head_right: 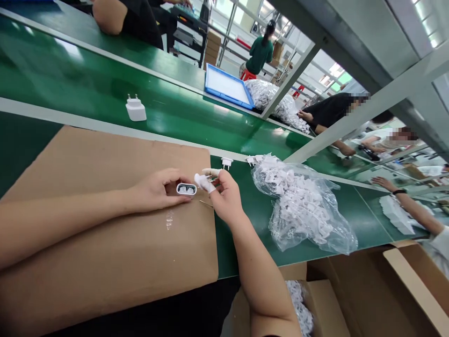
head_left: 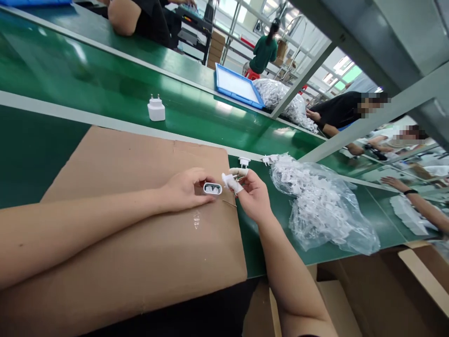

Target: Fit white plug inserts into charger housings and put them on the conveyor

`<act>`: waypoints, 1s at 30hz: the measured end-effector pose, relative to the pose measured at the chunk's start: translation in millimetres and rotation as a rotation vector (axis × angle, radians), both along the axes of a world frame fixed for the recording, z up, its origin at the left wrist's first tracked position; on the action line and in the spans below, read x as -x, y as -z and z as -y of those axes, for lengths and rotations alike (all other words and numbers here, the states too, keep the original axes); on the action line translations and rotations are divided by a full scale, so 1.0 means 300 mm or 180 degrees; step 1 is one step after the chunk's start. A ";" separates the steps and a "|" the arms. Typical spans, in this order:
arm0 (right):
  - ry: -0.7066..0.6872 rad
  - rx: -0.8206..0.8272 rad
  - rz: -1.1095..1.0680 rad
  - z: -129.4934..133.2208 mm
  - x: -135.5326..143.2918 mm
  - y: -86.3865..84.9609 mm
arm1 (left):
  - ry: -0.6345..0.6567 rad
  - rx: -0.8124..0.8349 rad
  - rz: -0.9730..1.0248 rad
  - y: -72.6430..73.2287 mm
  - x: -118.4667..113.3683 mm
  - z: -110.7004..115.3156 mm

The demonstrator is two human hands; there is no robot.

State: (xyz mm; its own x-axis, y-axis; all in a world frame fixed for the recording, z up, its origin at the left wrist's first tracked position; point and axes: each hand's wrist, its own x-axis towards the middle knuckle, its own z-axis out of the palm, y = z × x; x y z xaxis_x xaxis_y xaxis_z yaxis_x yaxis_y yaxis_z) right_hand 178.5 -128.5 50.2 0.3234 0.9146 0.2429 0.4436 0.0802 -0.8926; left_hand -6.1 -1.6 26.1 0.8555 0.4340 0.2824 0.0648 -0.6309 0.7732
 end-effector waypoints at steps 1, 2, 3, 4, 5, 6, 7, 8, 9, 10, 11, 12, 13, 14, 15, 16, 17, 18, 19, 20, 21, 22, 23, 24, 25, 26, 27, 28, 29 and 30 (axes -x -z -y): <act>-0.0024 -0.0094 0.0312 0.005 0.011 -0.005 | 0.0029 0.0025 0.0045 0.003 -0.001 -0.004; -0.0050 -0.0201 0.0678 0.009 0.022 -0.011 | 0.0035 0.0041 0.0079 0.007 -0.003 -0.007; -0.0088 -0.0304 0.1088 0.013 0.033 -0.017 | 0.0028 0.0059 0.0111 0.010 -0.005 -0.008; -0.0127 -0.0396 0.1506 0.017 0.044 -0.022 | 0.0027 0.0081 0.0133 0.013 -0.008 -0.009; -0.0158 -0.0469 0.1887 0.019 0.053 -0.026 | 0.0028 0.0108 0.0151 0.015 -0.010 -0.010; -0.0175 -0.0516 0.2191 0.021 0.061 -0.028 | 0.0032 0.0135 0.0167 0.017 -0.011 -0.010; -0.0175 -0.0537 0.2391 0.021 0.066 -0.028 | 0.0036 0.0158 0.0175 0.017 -0.012 -0.010; -0.0174 -0.0536 0.2491 0.020 0.070 -0.027 | 0.0036 0.0174 0.0173 0.018 -0.012 -0.010; -0.0179 -0.0522 0.2513 0.019 0.072 -0.024 | 0.0032 0.0183 0.0163 0.017 -0.011 -0.009; -0.0190 -0.0495 0.2496 0.017 0.073 -0.021 | 0.0021 0.0188 0.0146 0.016 -0.010 -0.009; -0.0209 -0.0464 0.2466 0.015 0.074 -0.019 | 0.0005 0.0188 0.0132 0.014 -0.009 -0.008; -0.0228 -0.0440 0.2441 0.013 0.074 -0.016 | -0.0005 0.0183 0.0125 0.013 -0.008 -0.007; -0.0237 -0.0438 0.2431 0.011 0.074 -0.015 | -0.0005 0.0177 0.0124 0.011 -0.007 -0.006; -0.0229 -0.0443 0.2432 0.010 0.076 -0.014 | 0.0001 0.0178 0.0129 0.010 -0.006 -0.006; -0.0209 -0.0447 0.2435 0.010 0.077 -0.015 | 0.0008 0.0185 0.0138 0.009 -0.006 -0.005; -0.0189 -0.0446 0.2439 0.011 0.080 -0.016 | 0.0011 0.0194 0.0146 0.009 -0.006 -0.004; -0.0173 -0.0432 0.2436 0.011 0.082 -0.018 | 0.0009 0.0204 0.0149 0.009 -0.006 -0.004; -0.0168 -0.0396 0.2429 0.011 0.085 -0.020 | 0.0005 0.0211 0.0142 0.010 -0.007 -0.004; -0.0177 -0.0335 0.2425 0.011 0.087 -0.022 | 0.0001 0.0206 0.0134 0.011 -0.008 -0.005; -0.0197 -0.0272 0.2440 0.010 0.090 -0.024 | -0.0003 0.0189 0.0130 0.013 -0.008 -0.006; -0.0216 -0.0219 0.2483 0.009 0.092 -0.026 | -0.0003 0.0167 0.0127 0.014 -0.008 -0.006; -0.0220 -0.0182 0.2551 0.007 0.095 -0.028 | -0.0007 0.0144 0.0123 0.015 -0.008 -0.006; -0.0206 -0.0166 0.2639 0.004 0.099 -0.029 | -0.0006 0.0122 0.0121 0.016 -0.007 -0.005; -0.0176 -0.0180 0.2731 0.002 0.103 -0.031 | -0.0016 0.0103 0.0128 0.016 -0.006 -0.002; -0.0130 -0.0210 0.2804 0.000 0.107 -0.033 | -0.0034 0.0070 0.0142 0.016 -0.004 0.001; -0.0076 -0.0242 0.2840 -0.001 0.112 -0.034 | -0.0039 -0.0003 0.0145 0.017 -0.002 0.006; -0.0017 -0.0260 0.2827 -0.001 0.117 -0.034 | -0.0042 -0.0139 0.0140 0.017 0.000 0.011; 0.0050 -0.0262 0.2768 0.000 0.122 -0.033 | -0.0054 -0.0340 0.0118 0.018 0.002 0.017; 0.0122 -0.0244 0.2681 0.002 0.127 -0.031 | -0.0076 -0.0591 0.0075 0.020 0.004 0.022; 0.0194 -0.0205 0.2586 0.004 0.132 -0.027 | -0.0110 -0.0872 0.0021 0.021 0.006 0.027</act>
